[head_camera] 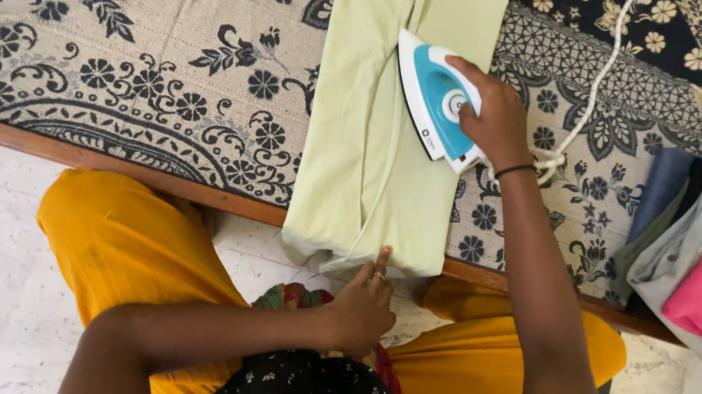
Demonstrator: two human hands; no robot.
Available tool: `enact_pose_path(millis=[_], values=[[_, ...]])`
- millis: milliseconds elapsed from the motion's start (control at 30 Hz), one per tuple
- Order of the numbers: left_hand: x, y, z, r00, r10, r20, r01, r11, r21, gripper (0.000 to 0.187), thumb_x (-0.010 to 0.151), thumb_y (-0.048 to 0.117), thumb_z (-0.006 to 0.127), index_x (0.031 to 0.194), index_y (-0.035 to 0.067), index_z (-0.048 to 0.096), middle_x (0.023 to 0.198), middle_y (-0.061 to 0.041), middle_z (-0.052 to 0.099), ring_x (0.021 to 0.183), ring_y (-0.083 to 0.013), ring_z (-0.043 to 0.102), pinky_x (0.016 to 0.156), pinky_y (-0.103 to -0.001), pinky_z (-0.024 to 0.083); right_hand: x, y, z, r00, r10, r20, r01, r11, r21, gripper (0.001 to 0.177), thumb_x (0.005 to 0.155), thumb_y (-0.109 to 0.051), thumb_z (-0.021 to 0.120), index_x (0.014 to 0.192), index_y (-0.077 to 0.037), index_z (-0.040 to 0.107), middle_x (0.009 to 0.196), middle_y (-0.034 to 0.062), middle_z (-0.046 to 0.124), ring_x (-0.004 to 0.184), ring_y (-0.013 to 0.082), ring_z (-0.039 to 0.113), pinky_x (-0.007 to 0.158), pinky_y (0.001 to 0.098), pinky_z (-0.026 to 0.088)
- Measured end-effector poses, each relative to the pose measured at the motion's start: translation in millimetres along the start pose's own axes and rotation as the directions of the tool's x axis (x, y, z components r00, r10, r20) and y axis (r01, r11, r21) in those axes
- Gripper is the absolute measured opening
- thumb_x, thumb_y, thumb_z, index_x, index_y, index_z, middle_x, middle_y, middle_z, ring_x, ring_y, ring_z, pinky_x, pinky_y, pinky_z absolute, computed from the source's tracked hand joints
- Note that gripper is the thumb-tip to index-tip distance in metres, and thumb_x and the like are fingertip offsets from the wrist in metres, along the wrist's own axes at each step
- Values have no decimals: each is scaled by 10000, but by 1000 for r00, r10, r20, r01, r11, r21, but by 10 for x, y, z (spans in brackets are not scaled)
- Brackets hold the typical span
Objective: The person irons a light green garment on a patterned surface using a blue and white electric iron. They smooth the fabric with their hands, iron different sections, and finally fold the garment into a neat stack.
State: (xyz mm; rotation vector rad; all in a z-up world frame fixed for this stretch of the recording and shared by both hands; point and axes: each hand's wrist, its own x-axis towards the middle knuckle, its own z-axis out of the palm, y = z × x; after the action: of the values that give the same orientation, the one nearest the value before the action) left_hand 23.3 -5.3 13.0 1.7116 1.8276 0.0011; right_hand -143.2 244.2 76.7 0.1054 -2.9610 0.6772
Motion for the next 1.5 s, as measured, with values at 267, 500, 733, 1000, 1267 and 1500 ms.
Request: enact_pose_path(millis=[267, 500, 733, 1000, 1267, 1500], values=[[-117, -256, -204, 988, -68, -139, 24, 956, -294, 505, 767, 256, 712, 1267, 189, 699, 1430, -245, 490, 1472, -465, 277, 1210, -682, 118, -107, 27, 51, 992, 23, -123, -29, 999, -45, 712, 765, 76, 589, 1402, -237, 638, 1304, 131, 708, 1090, 346, 695, 921, 416, 554], [-239, -793, -325, 866, -378, -326, 168, 836, -522, 662, 672, 74, 720, 1317, 198, 640, 1542, -213, 343, 1505, -397, 239, 1188, -590, 161, 38, 71, 111, 962, 213, -173, -218, 976, -13, 690, 756, 21, 655, 1366, -301, 663, 1179, 90, 750, 992, 328, 717, 869, 410, 551], [-122, -688, 33, 880, -370, -299, 237, 886, -399, 931, 667, 37, 702, 1532, 198, 396, 1634, -355, 32, 1511, -546, -95, 1184, -678, 78, 151, 230, 177, 963, 168, -209, -166, 986, 30, 679, 752, 41, 668, 1362, -259, 679, 1202, 109, 745, 993, 306, 728, 872, 386, 558], [-171, -658, -44, 916, -322, -241, 188, 872, -452, 1040, 697, 63, 713, 1612, 226, 245, 1625, -369, -33, 1498, -588, -107, 1194, -686, 77, 347, 446, 141, 965, 64, -256, -41, 995, 92, 685, 746, 46, 709, 1389, -189, 665, 1165, 136, 741, 987, 282, 736, 855, 378, 564], [-337, -490, -229, 906, -326, -269, 139, 831, -538, 1019, 698, 128, 757, 1588, 219, 270, 1674, -297, -31, 1497, -598, -17, 1176, -685, 142, 148, 356, 42, 946, -295, -134, 296, 955, -18, 488, 934, -194, 729, 1409, -217, 620, 1133, 110, 750, 813, 231, 737, 758, 361, 595], [-107, -390, -52, 937, -289, -196, 201, 905, -374, 917, 849, 258, 740, 1593, 96, 230, 1665, -297, 2, 1467, -658, -60, 1139, -749, 70, 180, -78, 97, 900, -374, 224, 395, 917, -54, 635, 740, -116, 677, 1353, -276, 707, 965, 45, 751, 776, 228, 712, 614, 358, 579]])
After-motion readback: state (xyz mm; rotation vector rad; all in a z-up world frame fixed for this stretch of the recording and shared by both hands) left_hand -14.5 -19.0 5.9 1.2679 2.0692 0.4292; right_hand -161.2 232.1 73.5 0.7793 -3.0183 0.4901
